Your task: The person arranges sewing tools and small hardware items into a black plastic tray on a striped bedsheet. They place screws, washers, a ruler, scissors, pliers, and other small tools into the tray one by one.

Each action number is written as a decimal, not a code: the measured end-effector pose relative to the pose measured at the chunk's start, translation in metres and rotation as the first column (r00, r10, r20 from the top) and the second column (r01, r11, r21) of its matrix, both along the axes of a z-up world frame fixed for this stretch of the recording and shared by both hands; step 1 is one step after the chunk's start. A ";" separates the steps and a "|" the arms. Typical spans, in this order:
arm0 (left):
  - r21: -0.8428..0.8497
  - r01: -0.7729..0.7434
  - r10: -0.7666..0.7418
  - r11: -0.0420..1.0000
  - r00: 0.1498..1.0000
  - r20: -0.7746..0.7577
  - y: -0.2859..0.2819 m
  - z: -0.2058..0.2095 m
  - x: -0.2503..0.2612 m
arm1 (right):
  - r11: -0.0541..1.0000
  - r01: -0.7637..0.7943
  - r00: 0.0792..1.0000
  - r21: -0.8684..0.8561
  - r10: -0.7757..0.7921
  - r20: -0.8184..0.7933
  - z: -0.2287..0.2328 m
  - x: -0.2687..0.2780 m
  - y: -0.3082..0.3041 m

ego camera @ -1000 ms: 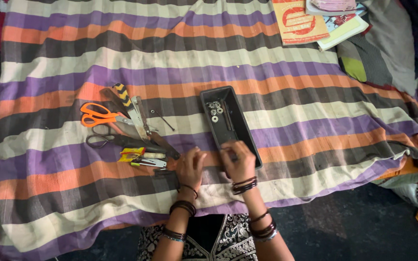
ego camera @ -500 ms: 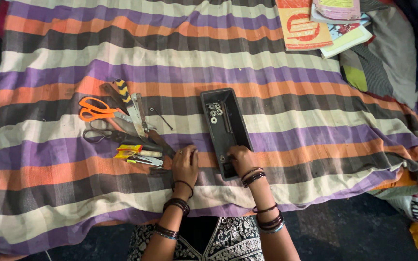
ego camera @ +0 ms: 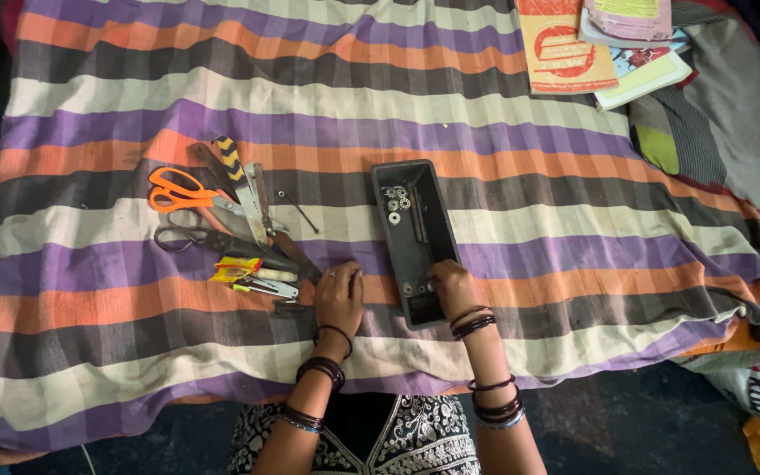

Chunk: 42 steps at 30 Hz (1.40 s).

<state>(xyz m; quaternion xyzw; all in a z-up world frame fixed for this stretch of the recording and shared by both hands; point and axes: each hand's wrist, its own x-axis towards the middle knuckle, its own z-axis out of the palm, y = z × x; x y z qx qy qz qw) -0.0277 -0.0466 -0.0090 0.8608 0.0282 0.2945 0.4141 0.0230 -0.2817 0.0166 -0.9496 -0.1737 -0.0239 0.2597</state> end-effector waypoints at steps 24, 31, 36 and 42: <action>0.003 0.034 -0.034 0.999 0.999 -0.011 0.002 0.001 0.001 | 0.990 -0.138 0.971 -0.040 0.143 0.191 0.029 0.001 -0.003; -0.009 0.054 -0.054 0.999 0.998 0.017 0.002 0.007 0.000 | 0.931 -0.099 0.956 -0.352 0.186 0.225 0.055 -0.009 -0.005; -0.002 0.059 -0.059 0.998 0.998 0.004 0.002 0.010 -0.001 | 0.879 -0.092 0.951 -0.469 0.218 0.221 0.047 -0.006 0.000; 0.002 0.053 -0.053 0.999 0.998 0.022 0.002 0.011 -0.001 | 0.838 -0.092 0.959 -0.539 0.219 0.177 0.036 0.000 0.007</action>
